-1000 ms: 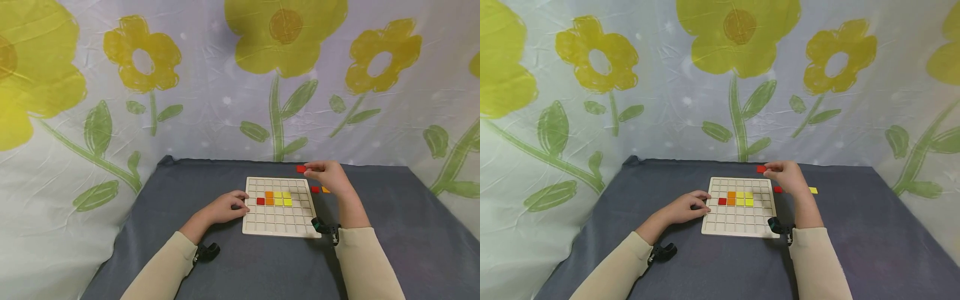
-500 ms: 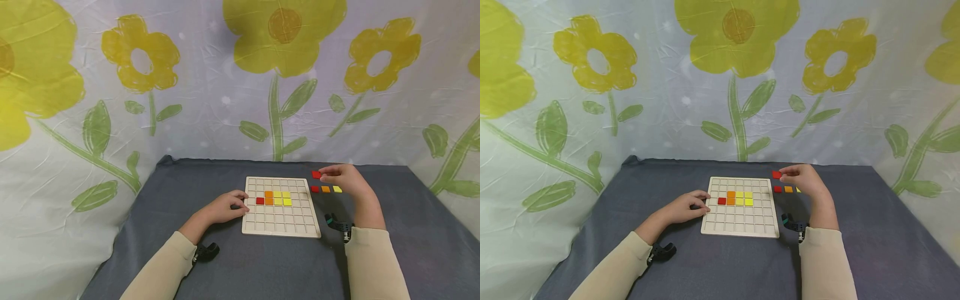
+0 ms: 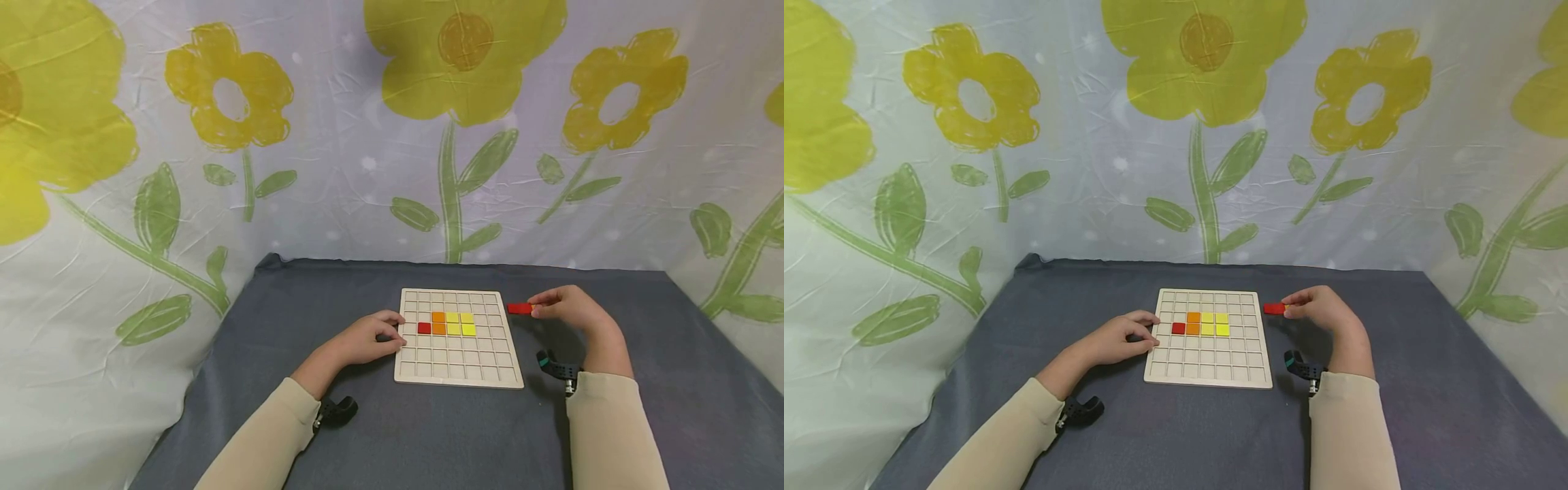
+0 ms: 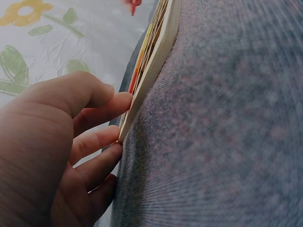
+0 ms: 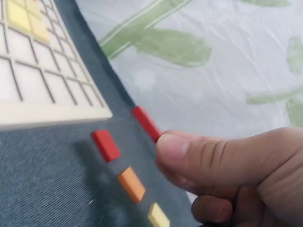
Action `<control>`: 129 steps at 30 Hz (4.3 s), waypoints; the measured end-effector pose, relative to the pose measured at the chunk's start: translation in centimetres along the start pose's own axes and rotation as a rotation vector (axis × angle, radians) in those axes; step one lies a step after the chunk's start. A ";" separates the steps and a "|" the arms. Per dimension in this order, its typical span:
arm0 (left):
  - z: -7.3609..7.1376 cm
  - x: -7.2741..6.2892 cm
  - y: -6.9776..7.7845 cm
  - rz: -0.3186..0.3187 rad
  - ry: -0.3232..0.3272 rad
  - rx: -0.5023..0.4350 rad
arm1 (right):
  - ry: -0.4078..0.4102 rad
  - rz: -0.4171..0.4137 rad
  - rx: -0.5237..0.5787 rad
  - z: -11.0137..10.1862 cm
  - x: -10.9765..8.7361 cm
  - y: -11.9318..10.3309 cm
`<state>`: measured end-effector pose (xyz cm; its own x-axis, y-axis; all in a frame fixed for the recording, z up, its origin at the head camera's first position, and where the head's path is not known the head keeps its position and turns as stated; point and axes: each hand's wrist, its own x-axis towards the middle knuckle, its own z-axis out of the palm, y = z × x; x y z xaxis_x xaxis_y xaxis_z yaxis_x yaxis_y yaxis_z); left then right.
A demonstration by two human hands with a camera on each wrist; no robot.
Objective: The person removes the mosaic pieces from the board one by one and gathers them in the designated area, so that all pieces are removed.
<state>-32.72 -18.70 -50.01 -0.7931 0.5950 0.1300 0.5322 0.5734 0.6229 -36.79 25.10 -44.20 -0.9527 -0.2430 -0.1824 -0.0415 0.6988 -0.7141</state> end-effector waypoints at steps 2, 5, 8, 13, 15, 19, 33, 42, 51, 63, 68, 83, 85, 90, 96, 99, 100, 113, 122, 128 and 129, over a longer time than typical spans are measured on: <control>0.0 0.0 0.0 -0.001 0.000 0.000 | -0.023 -0.002 -0.007 0.2 0.2 0.3; 0.0 -0.1 0.0 -0.004 -0.001 0.000 | -0.049 -0.013 -0.030 0.6 0.4 0.6; -0.1 -0.1 0.0 -0.003 -0.001 0.000 | -0.057 -0.011 -0.060 0.9 0.6 0.9; 0.0 -0.1 0.1 0.002 -0.001 -0.002 | -0.069 0.000 -0.101 1.5 1.0 1.0; 0.0 -0.1 0.1 0.001 -0.002 -0.004 | -0.074 0.008 -0.095 1.7 1.1 1.0; 0.0 -0.1 0.1 -0.004 -0.002 -0.002 | -0.073 0.015 -0.080 1.8 1.1 0.7; 0.0 0.1 -0.1 -0.013 -0.003 0.005 | 0.016 -0.041 -0.011 0.6 0.1 -1.8; 0.2 0.1 0.0 -0.037 -0.008 0.008 | 0.110 -0.169 0.037 0.6 0.1 -3.5; 0.1 0.1 -0.1 -0.030 -0.004 0.003 | 0.068 -0.308 0.107 2.3 0.8 -6.6; 0.1 0.1 -0.2 -0.010 0.000 -0.005 | 0.024 -0.403 0.081 6.2 1.9 -9.2; 0.0 0.1 -0.2 -0.010 -0.002 -0.007 | 0.000 -0.389 0.030 7.6 2.3 -9.7; -0.1 0.0 0.2 -0.001 -0.007 -0.004 | -0.083 -0.266 -0.177 11.9 4.1 -9.9; -0.2 -0.1 0.3 0.000 -0.008 -0.002 | -0.092 -0.288 -0.215 12.3 4.3 -9.9; -0.3 -0.1 0.3 0.003 -0.009 0.002 | -0.077 -0.322 -0.312 12.9 4.6 -9.6; -0.2 0.1 0.2 0.013 0.004 0.005 | -0.005 -0.331 -0.320 13.2 4.5 -9.6; -0.1 0.1 0.1 0.013 0.006 0.008 | 0.033 -0.301 -0.271 13.3 4.3 -9.9; -0.1 0.1 0.1 0.011 0.005 0.010 | 0.046 -0.294 -0.259 13.4 4.3 -10.0; -0.1 0.0 0.1 0.000 -0.010 0.000 | 0.096 -0.292 -0.236 13.6 4.3 -9.9; -0.1 0.0 0.1 -0.009 -0.003 -0.006 | 0.083 -0.281 -0.116 11.5 3.5 -10.6; -0.1 -0.1 0.1 0.000 -0.002 0.002 | 0.060 -0.279 -0.056 9.7 2.9 -10.5; -0.1 -0.1 0.1 0.001 -0.001 0.002 | 0.054 -0.282 -0.049 9.4 2.9 -10.4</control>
<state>-32.67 -18.75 -49.86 -0.7920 0.5965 0.1300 0.5340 0.5738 0.6209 -36.26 10.86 -43.64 -0.9162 -0.3969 0.0558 -0.3201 0.6409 -0.6977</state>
